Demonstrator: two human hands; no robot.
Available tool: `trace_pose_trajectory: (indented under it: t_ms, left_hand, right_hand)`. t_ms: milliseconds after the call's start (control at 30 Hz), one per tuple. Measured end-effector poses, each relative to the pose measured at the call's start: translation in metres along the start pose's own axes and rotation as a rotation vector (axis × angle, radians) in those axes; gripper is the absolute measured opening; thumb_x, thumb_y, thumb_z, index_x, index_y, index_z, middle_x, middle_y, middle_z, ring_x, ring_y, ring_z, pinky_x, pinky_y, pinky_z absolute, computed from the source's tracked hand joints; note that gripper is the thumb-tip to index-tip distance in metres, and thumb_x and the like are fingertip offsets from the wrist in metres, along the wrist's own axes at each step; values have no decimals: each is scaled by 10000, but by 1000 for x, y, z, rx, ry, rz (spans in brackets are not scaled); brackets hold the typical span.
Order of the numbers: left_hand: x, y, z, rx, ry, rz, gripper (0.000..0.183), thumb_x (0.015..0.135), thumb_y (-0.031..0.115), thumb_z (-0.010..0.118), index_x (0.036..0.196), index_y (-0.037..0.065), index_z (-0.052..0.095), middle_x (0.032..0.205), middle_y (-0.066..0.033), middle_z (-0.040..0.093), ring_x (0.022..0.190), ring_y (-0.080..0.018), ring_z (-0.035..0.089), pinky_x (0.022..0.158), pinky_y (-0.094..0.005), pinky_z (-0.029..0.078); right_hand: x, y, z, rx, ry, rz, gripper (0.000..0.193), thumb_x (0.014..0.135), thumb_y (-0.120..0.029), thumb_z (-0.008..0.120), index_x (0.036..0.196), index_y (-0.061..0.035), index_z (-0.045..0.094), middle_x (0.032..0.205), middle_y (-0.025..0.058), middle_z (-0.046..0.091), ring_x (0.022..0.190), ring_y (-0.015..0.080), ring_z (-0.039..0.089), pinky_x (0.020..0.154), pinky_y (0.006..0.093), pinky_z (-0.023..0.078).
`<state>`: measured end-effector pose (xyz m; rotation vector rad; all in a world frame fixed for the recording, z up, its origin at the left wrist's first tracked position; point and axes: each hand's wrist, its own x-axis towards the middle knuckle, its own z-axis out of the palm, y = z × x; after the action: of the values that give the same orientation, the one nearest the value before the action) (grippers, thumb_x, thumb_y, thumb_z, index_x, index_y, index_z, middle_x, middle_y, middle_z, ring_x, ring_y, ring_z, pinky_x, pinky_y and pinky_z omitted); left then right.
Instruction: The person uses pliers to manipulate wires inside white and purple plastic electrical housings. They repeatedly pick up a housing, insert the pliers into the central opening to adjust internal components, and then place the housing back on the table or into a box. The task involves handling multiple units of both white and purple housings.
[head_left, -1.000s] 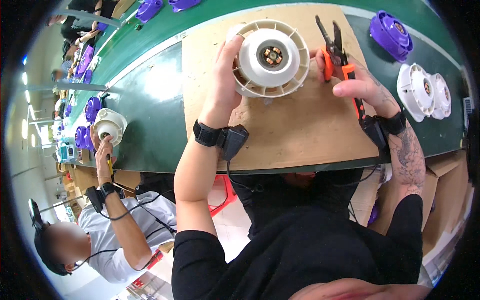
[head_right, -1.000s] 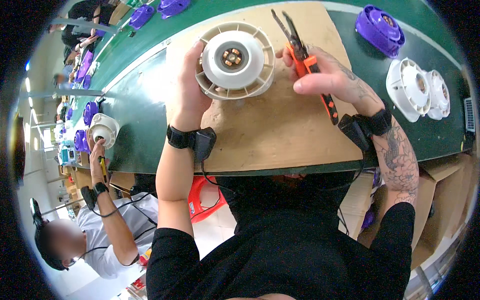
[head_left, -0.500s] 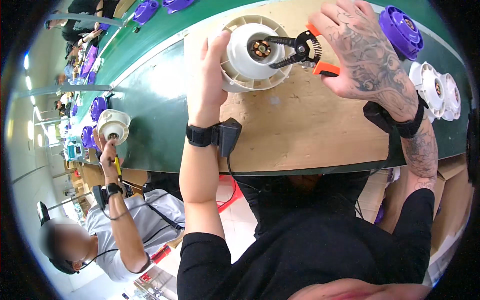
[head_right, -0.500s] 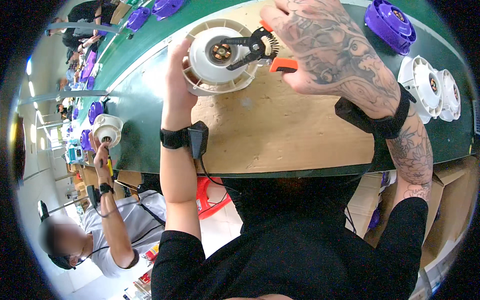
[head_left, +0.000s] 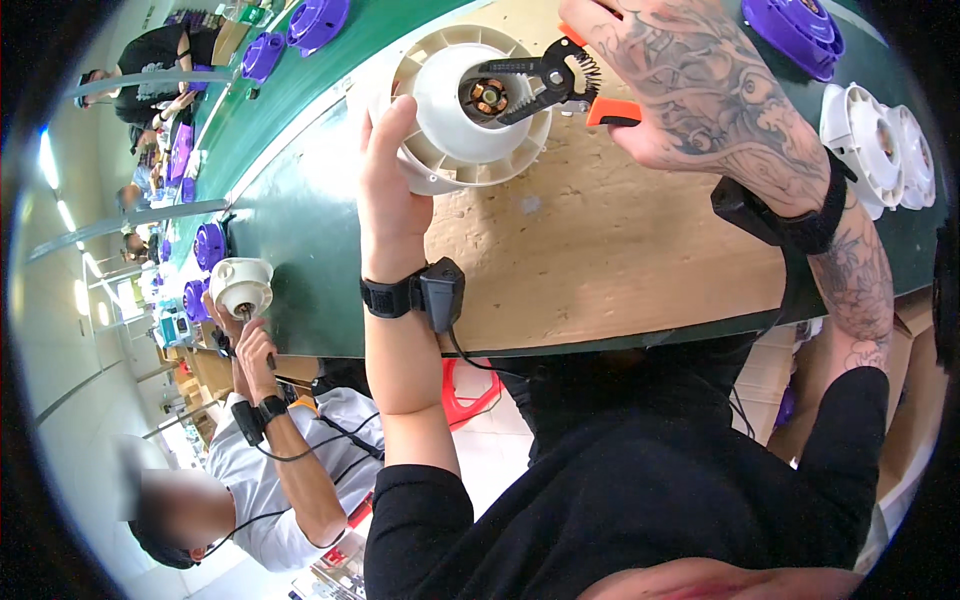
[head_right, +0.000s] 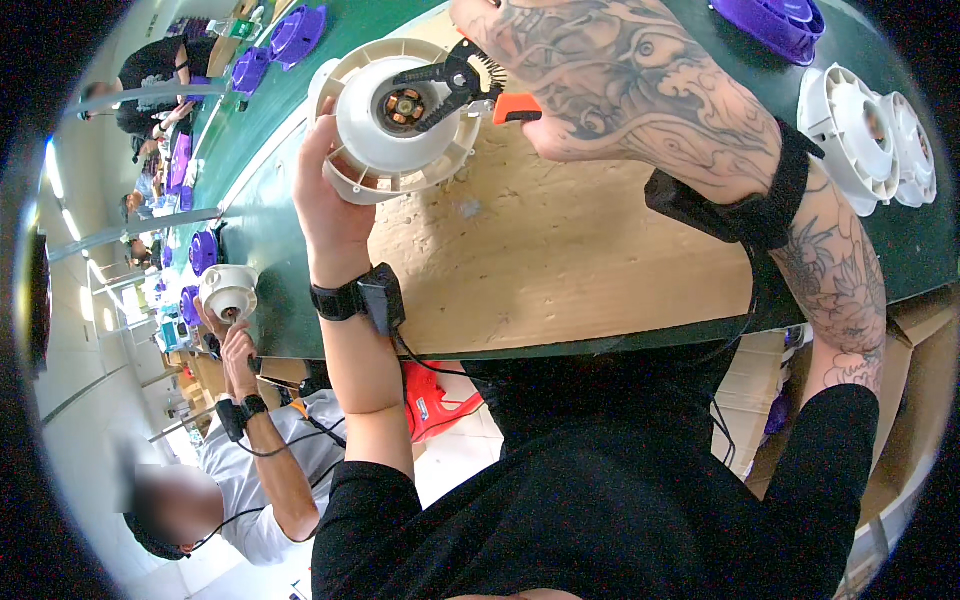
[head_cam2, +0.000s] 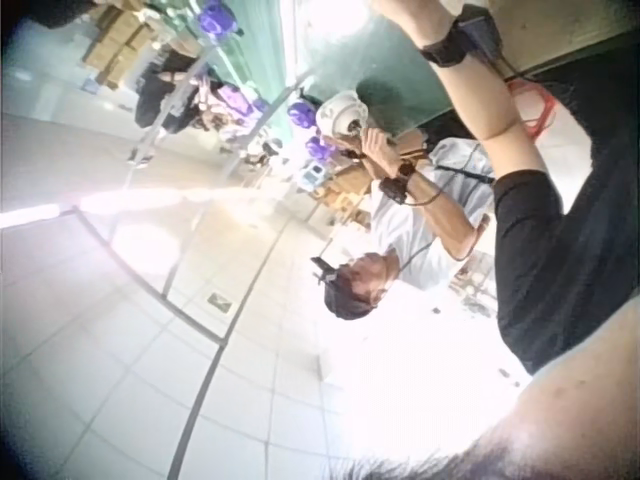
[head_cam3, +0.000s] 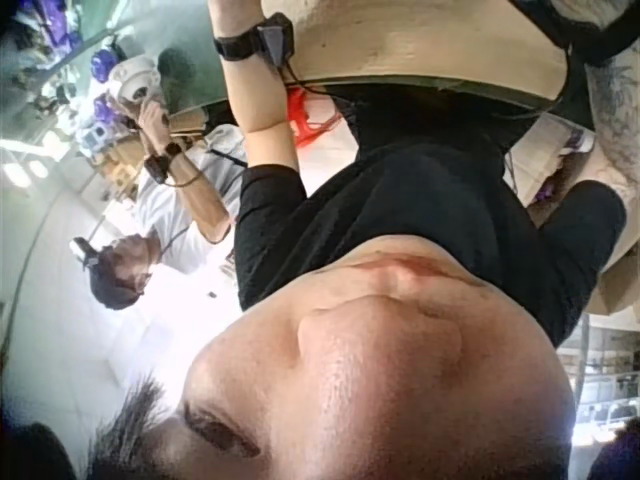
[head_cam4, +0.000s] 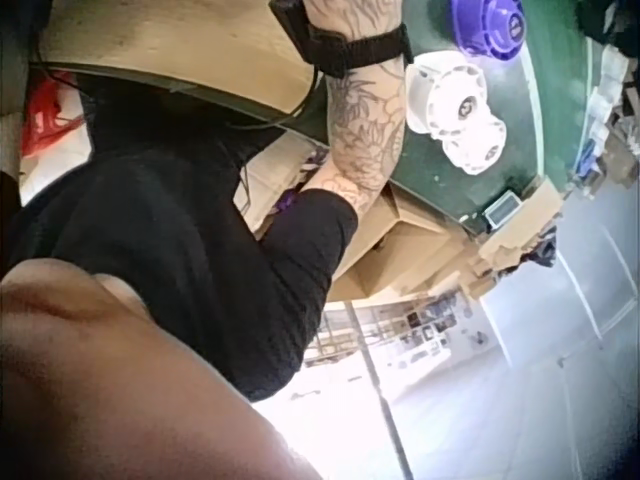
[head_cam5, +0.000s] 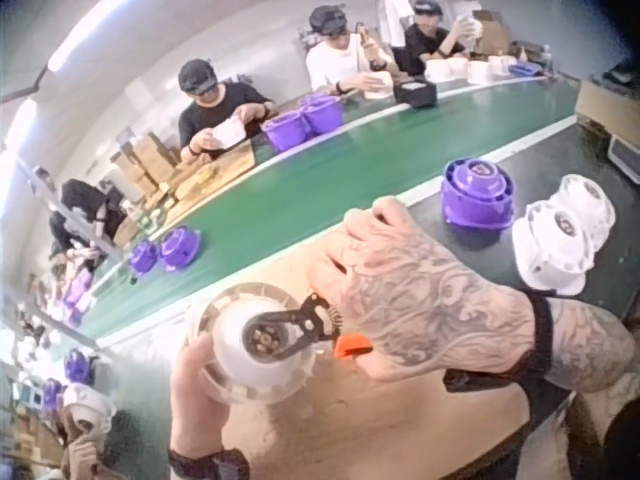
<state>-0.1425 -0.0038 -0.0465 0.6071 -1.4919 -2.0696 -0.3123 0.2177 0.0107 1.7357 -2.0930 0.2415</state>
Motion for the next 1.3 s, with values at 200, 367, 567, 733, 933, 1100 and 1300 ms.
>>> trace_pose_trajectory:
  t_ms: [200, 367, 567, 733, 933, 1100, 1300]
  left_hand:
    - [-3, -5, -5, -48, -30, 11, 498, 978, 201, 654, 1423, 27, 511, 1302, -112, 636, 1190, -233, 640, 1005, -395, 538]
    - [-1, -6, -5, -60, -42, 10, 507, 982, 199, 651, 1434, 26, 499, 1323, -117, 628, 1187, -232, 649, 989, -381, 553]
    - [-1, -10, -10, -29, -91, 69, 552, 965, 197, 663, 1446, -8, 487, 1369, -145, 612, 1240, -280, 622, 1066, -442, 500]
    - [-14, -11, -13, 156, -122, 184, 638, 896, 121, 737, 1447, -48, 466, 1363, -173, 610, 1238, -290, 616, 1082, -446, 475]
    - [-5, -6, 7, 347, -163, 225, 735, 795, 111, 860, 1422, -29, 503, 1337, -138, 623, 1231, -234, 605, 1057, -387, 477]
    - [-19, -15, 9, 587, -118, 399, 698, 825, 49, 811, 1436, -37, 483, 1339, -132, 622, 1219, -218, 608, 1063, -378, 465]
    - [-10, -17, 24, 329, -82, 286, 651, 822, -25, 738, 1425, -22, 490, 1329, -127, 623, 1193, -221, 624, 1047, -372, 485]
  right_hand:
    - [1, -5, 7, 66, 29, 7, 452, 601, -312, 778, 921, -55, 590, 916, 94, 601, 945, 248, 538, 872, 392, 365]
    - [-1, -4, 8, 34, 32, 43, 448, 593, -304, 794, 915, -68, 591, 911, 91, 599, 943, 242, 541, 870, 385, 361]
    - [-4, -1, 10, -92, 49, 49, 422, 606, -296, 801, 906, -82, 596, 882, 84, 593, 923, 235, 545, 859, 376, 356]
    - [-1, -1, 18, 11, 37, 35, 380, 608, -295, 801, 868, -92, 612, 850, 75, 600, 910, 225, 558, 846, 379, 362]
    - [-7, 12, 9, -30, 23, 92, 376, 586, -298, 809, 855, -106, 631, 816, 65, 609, 875, 228, 575, 841, 384, 375]
    - [-6, 3, 24, 39, 70, 76, 374, 583, -303, 802, 856, -108, 637, 801, 70, 611, 891, 235, 585, 850, 392, 383]
    - [-17, 12, 25, -2, 149, 119, 398, 613, -318, 786, 909, -85, 656, 830, 87, 631, 910, 274, 606, 868, 431, 412]
